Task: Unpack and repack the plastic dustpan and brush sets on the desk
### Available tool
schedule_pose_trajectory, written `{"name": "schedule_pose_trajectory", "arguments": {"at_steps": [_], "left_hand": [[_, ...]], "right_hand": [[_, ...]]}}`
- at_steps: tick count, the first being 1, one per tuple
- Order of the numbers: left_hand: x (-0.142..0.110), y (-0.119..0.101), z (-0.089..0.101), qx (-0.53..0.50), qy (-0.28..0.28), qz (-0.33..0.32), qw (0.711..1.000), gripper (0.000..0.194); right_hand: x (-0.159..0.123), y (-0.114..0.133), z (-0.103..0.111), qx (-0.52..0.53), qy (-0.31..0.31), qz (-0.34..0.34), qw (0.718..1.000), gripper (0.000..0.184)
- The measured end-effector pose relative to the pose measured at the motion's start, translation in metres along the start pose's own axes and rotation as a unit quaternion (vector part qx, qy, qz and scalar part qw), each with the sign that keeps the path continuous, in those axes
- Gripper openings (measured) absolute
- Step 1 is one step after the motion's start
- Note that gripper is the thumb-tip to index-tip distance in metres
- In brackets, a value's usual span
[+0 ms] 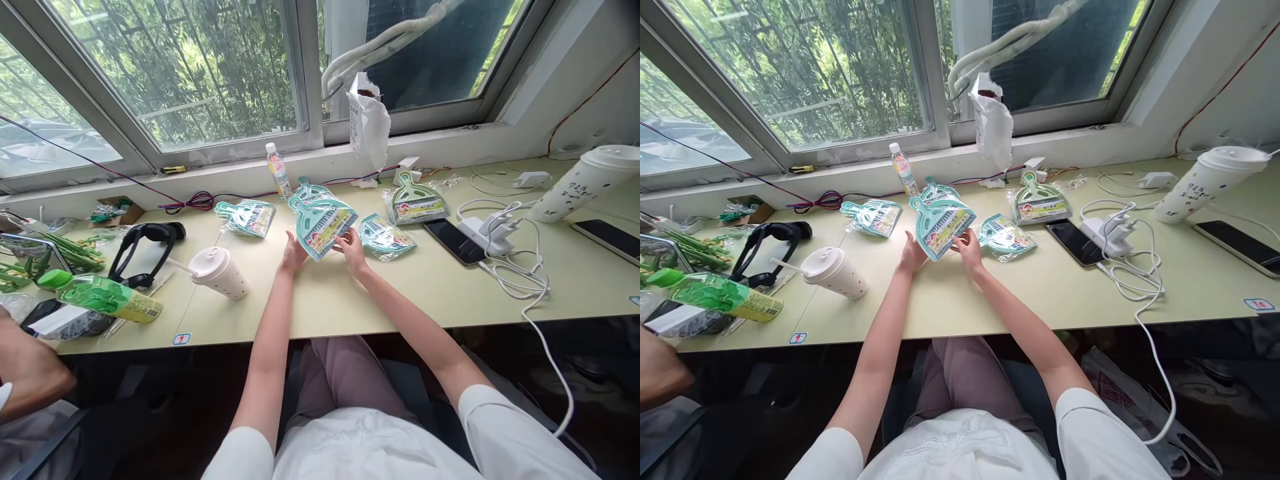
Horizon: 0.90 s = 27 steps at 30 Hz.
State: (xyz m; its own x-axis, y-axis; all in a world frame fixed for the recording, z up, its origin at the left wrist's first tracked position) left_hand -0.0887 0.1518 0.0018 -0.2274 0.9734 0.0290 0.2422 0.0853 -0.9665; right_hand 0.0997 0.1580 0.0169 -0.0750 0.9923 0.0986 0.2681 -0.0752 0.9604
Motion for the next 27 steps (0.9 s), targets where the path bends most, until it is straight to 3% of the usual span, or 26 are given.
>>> {"name": "schedule_pose_trajectory", "arguments": {"at_steps": [4,10,17,19,23,27], "left_hand": [[0.004,0.012,0.0,-0.024,0.013,0.052,0.998,0.048],[0.004,0.007,0.003,-0.012,-0.013,0.015,1.0,0.037],[0.008,0.007,0.004,-0.044,-0.001,0.021,0.999,0.042],[0.012,0.006,0.016,-0.074,-0.039,0.013,0.996,0.036],[0.015,0.006,0.05,-0.112,-0.169,0.006,0.979,0.032],[0.013,-0.003,0.056,-0.084,-0.179,-0.005,0.98,0.041]], "right_hand": [[0.006,-0.003,0.004,-0.029,-0.003,0.003,1.0,0.046],[0.016,-0.015,0.025,-0.039,-0.041,-0.037,0.998,0.053],[0.016,-0.01,0.027,-0.02,-0.052,-0.05,0.997,0.051],[0.015,-0.005,0.024,-0.027,-0.038,-0.057,0.997,0.049],[0.012,0.003,0.012,-0.059,0.038,-0.067,0.995,0.046],[0.013,0.006,0.021,-0.084,0.05,-0.087,0.991,0.043]]}}
Point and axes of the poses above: each hand's wrist, its own x-axis towards the middle knuckle, its own z-axis out of the back of the hand, y = z × x, the point moved 10 cm from there along x, towards the middle knuckle, and after that the axes turned 4 degrees about -y, right-handed, at the moved point
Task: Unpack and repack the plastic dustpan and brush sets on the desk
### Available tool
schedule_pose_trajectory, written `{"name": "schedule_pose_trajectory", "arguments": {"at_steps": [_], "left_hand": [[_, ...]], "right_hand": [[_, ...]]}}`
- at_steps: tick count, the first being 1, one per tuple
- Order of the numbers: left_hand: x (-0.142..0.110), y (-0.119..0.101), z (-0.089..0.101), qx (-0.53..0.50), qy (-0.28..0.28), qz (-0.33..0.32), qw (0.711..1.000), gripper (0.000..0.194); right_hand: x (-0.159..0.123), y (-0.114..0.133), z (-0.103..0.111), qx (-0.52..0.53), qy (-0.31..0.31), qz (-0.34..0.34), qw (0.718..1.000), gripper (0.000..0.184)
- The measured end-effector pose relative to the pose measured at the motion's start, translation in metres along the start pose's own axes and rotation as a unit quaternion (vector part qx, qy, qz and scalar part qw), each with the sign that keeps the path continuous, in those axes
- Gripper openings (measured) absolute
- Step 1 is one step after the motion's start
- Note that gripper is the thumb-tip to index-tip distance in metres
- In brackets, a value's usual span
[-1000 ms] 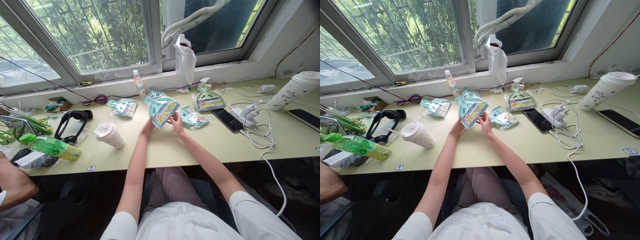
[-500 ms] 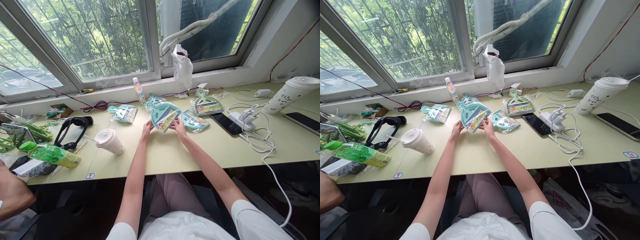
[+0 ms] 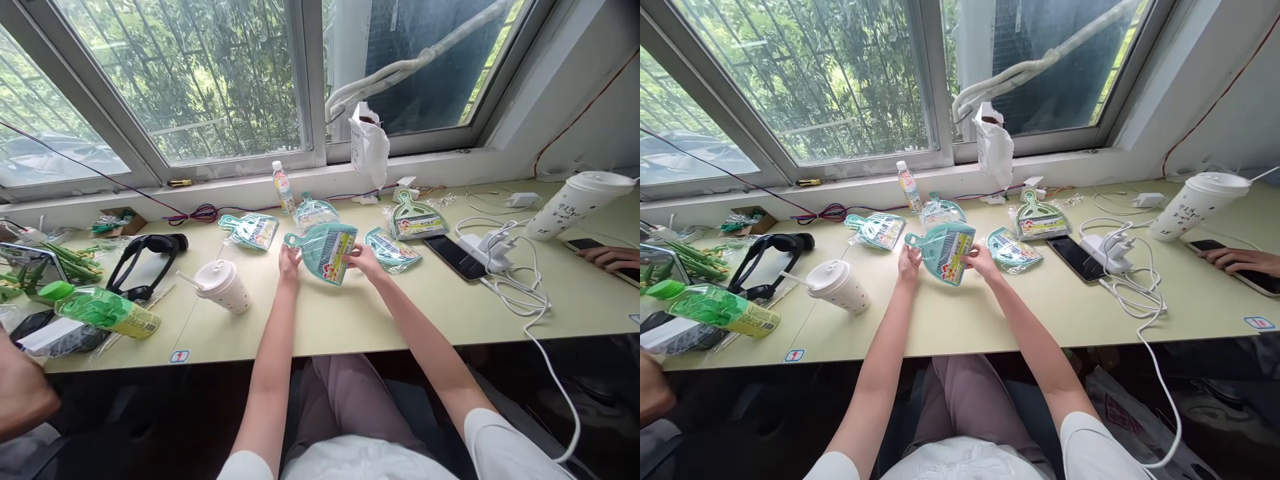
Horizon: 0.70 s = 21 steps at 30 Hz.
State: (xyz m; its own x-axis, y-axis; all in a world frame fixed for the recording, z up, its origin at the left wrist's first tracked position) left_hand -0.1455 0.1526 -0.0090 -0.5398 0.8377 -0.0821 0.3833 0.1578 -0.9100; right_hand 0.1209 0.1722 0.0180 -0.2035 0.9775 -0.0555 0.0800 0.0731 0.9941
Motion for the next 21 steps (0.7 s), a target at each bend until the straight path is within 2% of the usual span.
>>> {"name": "schedule_pose_trajectory", "arguments": {"at_steps": [3,5,8,10,13,15,18,19,21], "left_hand": [[-0.008,-0.038,0.007,0.044,-0.024,-0.141,0.989,0.047],[-0.015,-0.054,-0.002,0.109,0.009,-0.203,0.973,0.051],[-0.017,-0.035,-0.029,0.217,0.128,-0.152,0.956,0.041],[-0.016,-0.024,-0.036,0.224,0.161,-0.126,0.953,0.032],[-0.005,-0.026,-0.024,0.166,0.125,-0.134,0.969,0.029],[0.007,-0.026,-0.005,0.133,0.064,-0.121,0.982,0.026],[0.022,-0.022,0.031,0.078,-0.079,-0.076,0.991,0.019],[0.026,-0.018,0.035,0.058,-0.109,-0.055,0.991,0.018],[0.036,-0.013,0.026,0.024,-0.115,-0.022,0.993,0.019]], "right_hand": [[0.0,0.005,0.011,-0.028,0.022,-0.002,0.999,0.04],[-0.001,0.005,0.016,-0.067,0.05,-0.012,0.996,0.039],[-0.004,0.003,0.018,-0.113,0.087,-0.03,0.989,0.039],[-0.006,0.005,0.021,-0.111,0.095,-0.033,0.989,0.039],[-0.003,0.009,0.032,-0.094,0.086,-0.028,0.991,0.041],[0.003,0.013,0.05,-0.082,0.046,-0.014,0.995,0.043],[0.013,0.022,0.09,-0.01,-0.076,0.027,0.997,0.047],[0.015,0.023,0.104,0.029,-0.12,0.041,0.991,0.049],[0.016,0.022,0.124,0.109,-0.191,0.06,0.974,0.048]]}}
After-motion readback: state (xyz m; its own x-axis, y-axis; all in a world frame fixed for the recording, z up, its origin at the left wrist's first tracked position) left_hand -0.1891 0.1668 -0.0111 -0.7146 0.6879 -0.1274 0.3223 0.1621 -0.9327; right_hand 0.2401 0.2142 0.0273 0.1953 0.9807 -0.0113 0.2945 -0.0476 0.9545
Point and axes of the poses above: each hand's wrist, its own x-axis towards the middle knuckle, its own z-axis out of the back of the hand, y = z × x, the point moved 10 cm from there along x, towards the middle knuckle, and after that the axes turned 4 degrees about -y, right-handed, at the moved point
